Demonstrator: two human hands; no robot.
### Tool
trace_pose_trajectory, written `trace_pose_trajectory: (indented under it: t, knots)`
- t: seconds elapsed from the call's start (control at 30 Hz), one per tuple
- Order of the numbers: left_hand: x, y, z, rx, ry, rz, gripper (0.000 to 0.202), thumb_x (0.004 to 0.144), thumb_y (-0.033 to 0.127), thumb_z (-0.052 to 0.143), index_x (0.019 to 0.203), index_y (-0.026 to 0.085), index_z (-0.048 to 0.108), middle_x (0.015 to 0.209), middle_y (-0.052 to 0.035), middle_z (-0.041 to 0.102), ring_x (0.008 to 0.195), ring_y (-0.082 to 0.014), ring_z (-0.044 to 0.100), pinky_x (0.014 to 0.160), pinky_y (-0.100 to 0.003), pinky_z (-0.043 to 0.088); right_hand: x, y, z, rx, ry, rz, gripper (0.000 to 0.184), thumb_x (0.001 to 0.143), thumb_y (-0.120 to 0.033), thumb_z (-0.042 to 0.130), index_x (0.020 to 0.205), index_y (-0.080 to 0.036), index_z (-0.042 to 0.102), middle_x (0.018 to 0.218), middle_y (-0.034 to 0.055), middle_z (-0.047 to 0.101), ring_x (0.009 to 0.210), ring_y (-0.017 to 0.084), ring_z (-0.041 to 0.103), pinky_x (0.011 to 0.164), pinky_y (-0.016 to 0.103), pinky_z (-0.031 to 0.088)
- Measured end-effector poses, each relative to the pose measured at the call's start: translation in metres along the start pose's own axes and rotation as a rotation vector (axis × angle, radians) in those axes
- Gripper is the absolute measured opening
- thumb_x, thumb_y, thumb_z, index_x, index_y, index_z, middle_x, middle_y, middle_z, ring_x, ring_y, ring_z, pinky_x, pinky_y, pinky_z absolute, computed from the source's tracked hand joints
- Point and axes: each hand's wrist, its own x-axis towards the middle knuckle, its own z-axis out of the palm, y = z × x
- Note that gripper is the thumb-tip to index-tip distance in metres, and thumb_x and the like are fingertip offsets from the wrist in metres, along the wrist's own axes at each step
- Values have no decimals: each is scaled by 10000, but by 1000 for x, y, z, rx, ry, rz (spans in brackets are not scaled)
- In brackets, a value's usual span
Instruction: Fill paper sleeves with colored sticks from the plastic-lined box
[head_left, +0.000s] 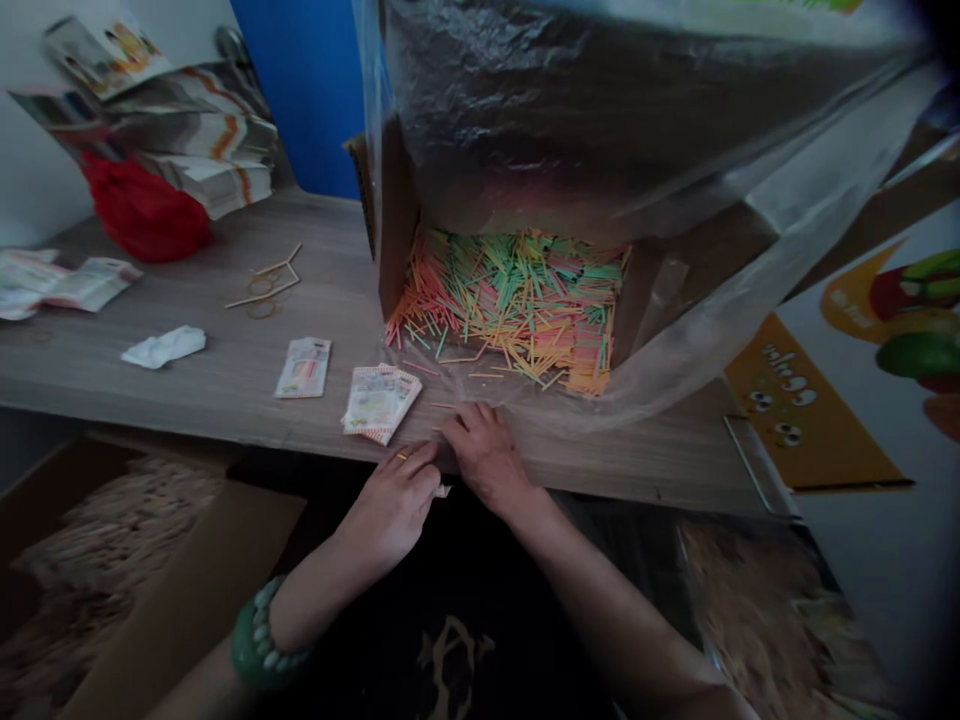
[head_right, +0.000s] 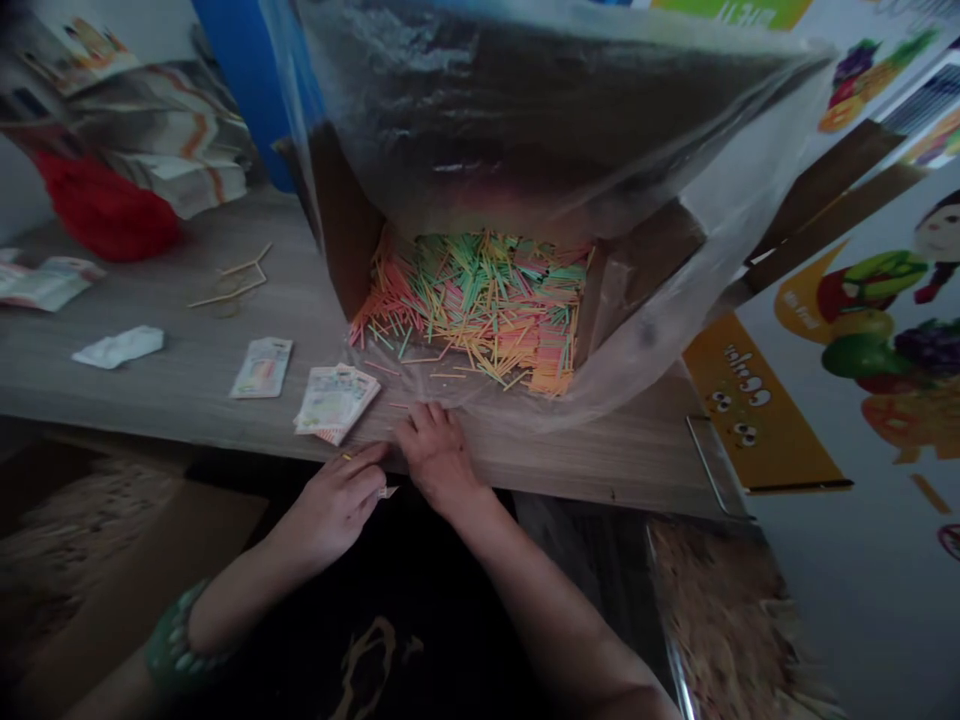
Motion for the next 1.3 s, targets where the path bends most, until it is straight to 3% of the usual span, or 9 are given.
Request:
trace_pose_trajectory:
  t: [0.1, 0.37, 0.57, 0.7, 0.83, 0.97, 1.1, 1.17, 1.3]
  knots:
    - [-4, -2, 2, 36, 43, 21, 234, 913, 51, 486, 783, 150, 654, 1213, -189, 720, 1159, -322, 679, 1009, -497, 577, 11, -2, -3, -6, -25, 8, 299, 1033, -147, 446, 1273, -158, 624, 1246, 118, 636, 1105, 275, 498, 923, 400, 397]
    - [-5, -2, -2, 2, 90, -5, 231, 905, 33, 497, 768, 150, 643, 1173, -179, 728, 1115, -306, 688, 990, -481, 588, 2, -13, 1, -8, -31, 151, 211, 982, -119, 520, 1104, -183, 681, 1105, 118, 641, 1009, 284, 507, 828, 393, 411]
    - [-6, -3, -1, -5, 103, -29, 226, 905, 19, 494, 822, 152, 656, 1176, -156, 734, 1112, -294, 693, 979, -469, 594, -24, -1, 15, 101, 128, -34, 192, 971, -82, 522, 1030, -183, 674, 984, 84, 641, 923, 248, 505, 804, 366, 431]
    - [-5, -2, 2, 15, 105, -24, 248, 918, 27, 462, 846, 157, 661, 1160, -146, 749, 1070, -288, 718, 919, -454, 618, -48, 3, 20, 151, 186, -193, 258, 989, -136, 529, 1229, -152, 622, 1117, 113, 648, 1008, 254, 501, 868, 382, 460]
    - [1, -4, 2, 52, 159, 19, 304, 939, 51, 400, 822, 164, 657, 1120, -147, 766, 1001, -291, 743, 846, -441, 628, -53, -5, 19, 12, 159, -192, 364, 977, -120, 487, 1334, -107, 555, 1108, 138, 649, 986, 265, 502, 869, 419, 470]
    - [4, -11, -8, 7, 249, -62, 267, 981, 157, 416, 946, 176, 679, 1006, -114, 793, 833, -262, 760, 735, -383, 618, -52, -6, 22, -47, 119, -228, 223, 986, -146, 467, 1082, -207, 659, 922, 57, 633, 859, 226, 511, 763, 360, 459]
    - [3, -15, -25, -260, 197, -276, 203, 980, 289, 497, 927, 202, 673, 947, -60, 796, 747, -196, 749, 657, -278, 582, -53, 16, 14, 53, 202, -318, 275, 1013, -151, 395, 858, -195, 618, 818, 38, 581, 777, 196, 497, 703, 321, 448]
    - [3, -13, -32, -368, 149, -348, 205, 967, 325, 521, 887, 207, 668, 893, -38, 784, 725, -182, 737, 633, -256, 569, -45, 39, 0, 82, 238, -194, 296, 1005, -113, 357, 878, -182, 615, 840, 56, 598, 810, 197, 527, 739, 321, 467]
    - [20, -3, -25, -382, 77, -289, 189, 952, 232, 507, 892, 201, 683, 862, -43, 765, 774, -198, 726, 716, -302, 588, -5, 93, -33, -3, 148, 479, 274, 1013, -143, 371, 1033, -144, 645, 1049, 136, 664, 997, 237, 626, 854, 351, 497]
